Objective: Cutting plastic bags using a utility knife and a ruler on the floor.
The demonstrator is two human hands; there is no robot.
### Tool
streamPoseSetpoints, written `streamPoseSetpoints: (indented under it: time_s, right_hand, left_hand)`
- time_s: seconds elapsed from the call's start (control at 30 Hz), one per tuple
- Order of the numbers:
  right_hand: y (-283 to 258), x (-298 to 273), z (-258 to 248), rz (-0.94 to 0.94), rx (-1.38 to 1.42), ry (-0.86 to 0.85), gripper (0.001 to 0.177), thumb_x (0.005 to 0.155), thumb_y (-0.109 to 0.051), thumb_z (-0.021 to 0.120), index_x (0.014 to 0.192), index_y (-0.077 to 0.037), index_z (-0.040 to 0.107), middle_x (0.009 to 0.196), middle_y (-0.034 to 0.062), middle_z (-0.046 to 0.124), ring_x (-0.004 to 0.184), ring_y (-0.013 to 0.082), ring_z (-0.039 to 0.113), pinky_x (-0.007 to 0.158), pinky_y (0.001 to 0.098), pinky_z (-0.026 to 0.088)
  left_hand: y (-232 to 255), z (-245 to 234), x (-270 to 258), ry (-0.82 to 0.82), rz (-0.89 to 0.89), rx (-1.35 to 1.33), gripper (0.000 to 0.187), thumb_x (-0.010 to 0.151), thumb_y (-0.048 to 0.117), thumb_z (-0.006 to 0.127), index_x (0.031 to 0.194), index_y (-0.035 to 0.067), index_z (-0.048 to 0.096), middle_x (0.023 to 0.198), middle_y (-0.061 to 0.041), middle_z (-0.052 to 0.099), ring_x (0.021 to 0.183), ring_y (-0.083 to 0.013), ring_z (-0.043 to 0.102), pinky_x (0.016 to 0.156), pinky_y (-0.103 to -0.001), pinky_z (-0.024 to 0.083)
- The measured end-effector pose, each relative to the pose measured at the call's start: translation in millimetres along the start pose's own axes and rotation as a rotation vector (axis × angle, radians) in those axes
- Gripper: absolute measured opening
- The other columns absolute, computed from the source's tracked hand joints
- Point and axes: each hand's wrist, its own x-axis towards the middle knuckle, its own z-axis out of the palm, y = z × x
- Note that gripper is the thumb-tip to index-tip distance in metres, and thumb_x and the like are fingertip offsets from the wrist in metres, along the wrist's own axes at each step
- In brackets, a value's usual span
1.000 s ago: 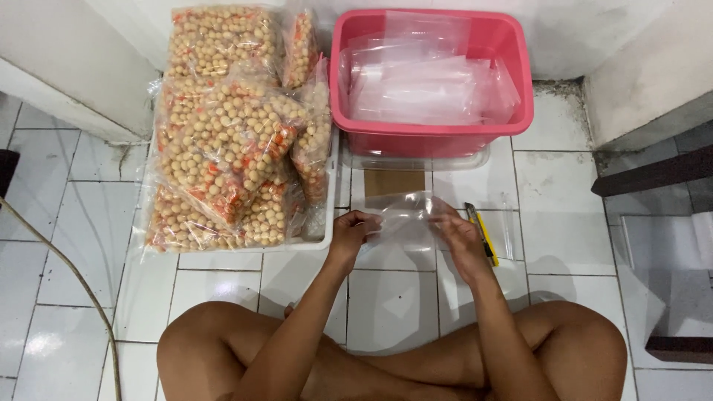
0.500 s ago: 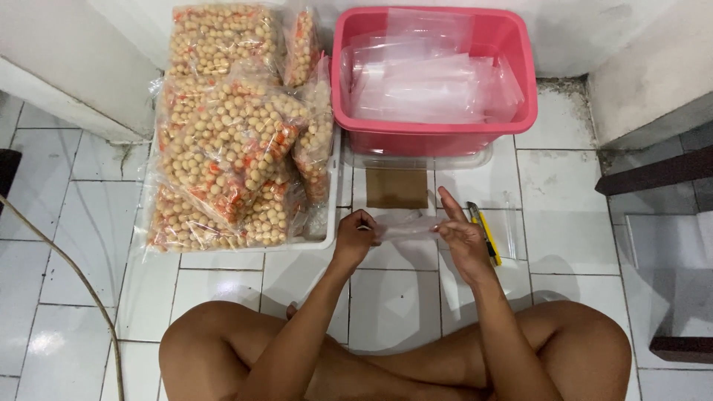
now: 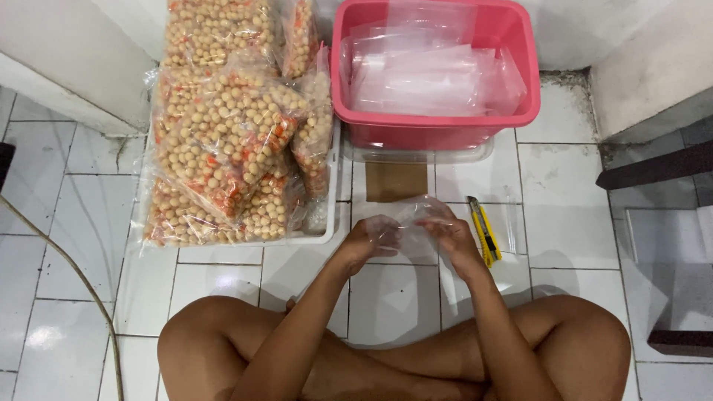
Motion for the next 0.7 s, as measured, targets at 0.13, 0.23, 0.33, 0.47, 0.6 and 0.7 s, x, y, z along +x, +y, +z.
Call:
streamPoseSetpoints:
  time_s: [0.13, 0.23, 0.33, 0.47, 0.6, 0.7]
  right_hand:
    - [-5, -4, 4, 0.083, -0.042, -0.095, 0.031, 0.087, -0.031, 0.078, 0.105, -0.006, 0.082, 0.154, 0.0231, 0.042, 0.144, 0.0432, 0.04, 0.118, 0.0555, 0.032]
    - [-8, -2, 5, 0.075, -0.112, -0.137, 0.026, 0.09, -0.031, 0.076, 0.104, -0.01, 0.083, 0.149, 0.0227, 0.045, 0.143, 0.0396, 0.042, 0.119, 0.051, 0.03]
    - [-12, -4, 7, -0.044, -0.132, -0.145, 0.03, 0.093, -0.036, 0.072, 0.1, -0.009, 0.083, 0.163, 0.0159, 0.036, 0.151, 0.0388, 0.029, 0.122, 0.0578, 0.017]
    - [-12, 3, 9, -0.116, -0.079, -0.147, 0.026, 0.096, -0.026, 0.069, 0.1, -0.003, 0.08, 0.168, 0.0144, 0.031, 0.149, 0.0387, 0.032, 0.117, 0.0607, 0.022]
    - [-5, 2, 0, -0.099, -0.069, -0.073, 0.025, 0.098, -0.022, 0.068, 0.096, 0.0, 0.079, 0.165, 0.0116, 0.037, 0.151, 0.0328, 0.032, 0.12, 0.0542, 0.026]
    - [-1, 3, -1, -0.126, -0.096, -0.096, 0.03, 0.095, -0.029, 0.071, 0.093, 0.0, 0.079, 0.168, 0.0127, 0.032, 0.155, 0.0382, 0.023, 0.121, 0.0577, 0.016]
  left_hand:
    - [13, 9, -11, 0.013, -0.002, -0.051, 0.027, 0.096, 0.03, 0.072, 0.111, 0.007, 0.068, 0.101, -0.015, 0.071, 0.097, -0.0307, 0.072, 0.095, -0.05, 0.059]
    - [15, 7, -7, 0.085, -0.044, 0.073, 0.028, 0.091, 0.021, 0.075, 0.106, 0.0, 0.067, 0.089, -0.015, 0.069, 0.078, -0.0229, 0.071, 0.083, -0.037, 0.063]
    - [1, -6, 4, 0.292, 0.091, 0.328, 0.021, 0.085, 0.017, 0.084, 0.089, 0.003, 0.068, 0.075, -0.014, 0.071, 0.063, -0.019, 0.072, 0.056, -0.031, 0.064]
    - [7, -5, 2, 0.267, 0.054, 0.185, 0.024, 0.084, 0.015, 0.084, 0.087, 0.002, 0.064, 0.073, -0.011, 0.064, 0.061, -0.0191, 0.067, 0.054, -0.029, 0.06]
    - [9, 3, -3, 0.213, -0.027, 0.059, 0.029, 0.084, 0.026, 0.085, 0.09, 0.004, 0.066, 0.074, -0.006, 0.063, 0.069, -0.018, 0.073, 0.065, -0.03, 0.063]
    - [15, -2, -7, 0.28, 0.069, 0.321, 0.029, 0.081, 0.018, 0.084, 0.074, 0.004, 0.059, 0.064, -0.009, 0.056, 0.058, -0.0174, 0.065, 0.053, -0.031, 0.057]
